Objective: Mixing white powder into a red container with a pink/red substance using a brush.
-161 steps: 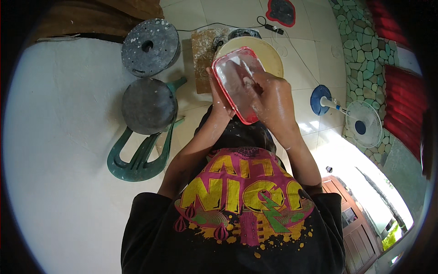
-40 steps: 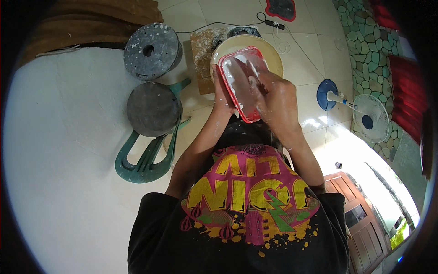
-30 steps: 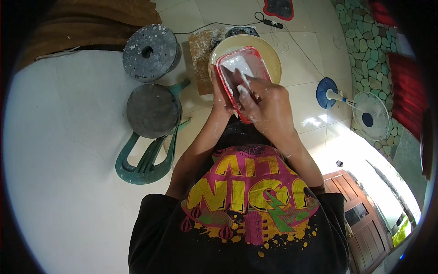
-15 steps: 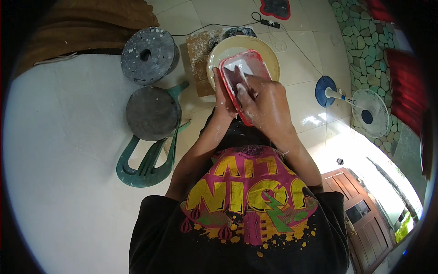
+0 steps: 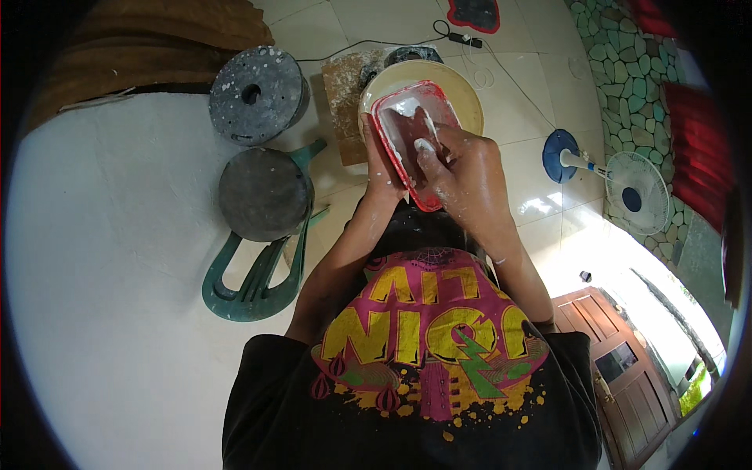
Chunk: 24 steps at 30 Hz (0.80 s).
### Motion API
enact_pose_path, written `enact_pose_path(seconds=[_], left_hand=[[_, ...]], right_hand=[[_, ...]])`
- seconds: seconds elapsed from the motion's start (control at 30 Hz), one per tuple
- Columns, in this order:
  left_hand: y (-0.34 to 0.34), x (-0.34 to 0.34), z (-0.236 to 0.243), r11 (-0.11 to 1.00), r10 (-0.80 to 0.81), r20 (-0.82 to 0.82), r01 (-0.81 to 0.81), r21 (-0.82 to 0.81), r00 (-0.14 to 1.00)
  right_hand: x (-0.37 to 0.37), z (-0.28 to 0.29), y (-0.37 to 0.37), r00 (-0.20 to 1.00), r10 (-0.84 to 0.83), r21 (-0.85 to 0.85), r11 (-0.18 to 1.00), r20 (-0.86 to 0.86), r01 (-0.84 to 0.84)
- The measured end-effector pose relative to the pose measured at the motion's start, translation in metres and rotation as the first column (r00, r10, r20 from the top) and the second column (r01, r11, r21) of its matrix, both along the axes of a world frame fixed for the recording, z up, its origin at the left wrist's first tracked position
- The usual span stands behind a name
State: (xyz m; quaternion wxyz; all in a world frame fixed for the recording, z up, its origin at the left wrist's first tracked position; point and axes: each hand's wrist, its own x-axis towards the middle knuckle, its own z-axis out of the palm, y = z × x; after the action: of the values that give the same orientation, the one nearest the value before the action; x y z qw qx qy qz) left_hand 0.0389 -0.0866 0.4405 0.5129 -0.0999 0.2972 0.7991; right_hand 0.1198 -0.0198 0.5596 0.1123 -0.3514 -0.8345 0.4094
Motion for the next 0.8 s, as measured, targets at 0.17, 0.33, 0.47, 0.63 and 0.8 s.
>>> enact_pose_path(seconds=[0.17, 0.33, 0.47, 0.63, 0.8], left_hand=[[0.000, -0.004, 0.001, 0.999, -0.015, -0.060, 0.017, 0.037, 0.998], [-0.002, -0.006, -0.002, 0.981, -0.049, -0.022, 0.052, 0.186, 0.999], [-0.003, -0.007, 0.000, 0.982, -0.043, 0.029, 0.037, 0.183, 0.999], [-0.003, -0.009, 0.002, 0.993, -0.018, 0.018, 0.015, 0.118, 1.000], [-0.001, -0.007, -0.003, 0.998, 0.051, -0.015, -0.051, 0.022, 0.999]], right_hand=[[-0.004, -0.009, 0.002, 0.997, 0.018, 0.041, 0.999, 0.075, -0.021], [-0.002, -0.008, 0.007, 1.000, -0.005, 0.139, 0.990, 0.024, 0.002], [0.002, -0.002, 0.005, 0.998, 0.015, 0.185, 0.982, 0.057, -0.025], [0.000, -0.005, -0.006, 1.000, 0.016, 0.272, 0.962, 0.025, -0.022], [0.001, -0.005, -0.017, 0.996, 0.030, 0.197, 0.979, 0.080, -0.046]])
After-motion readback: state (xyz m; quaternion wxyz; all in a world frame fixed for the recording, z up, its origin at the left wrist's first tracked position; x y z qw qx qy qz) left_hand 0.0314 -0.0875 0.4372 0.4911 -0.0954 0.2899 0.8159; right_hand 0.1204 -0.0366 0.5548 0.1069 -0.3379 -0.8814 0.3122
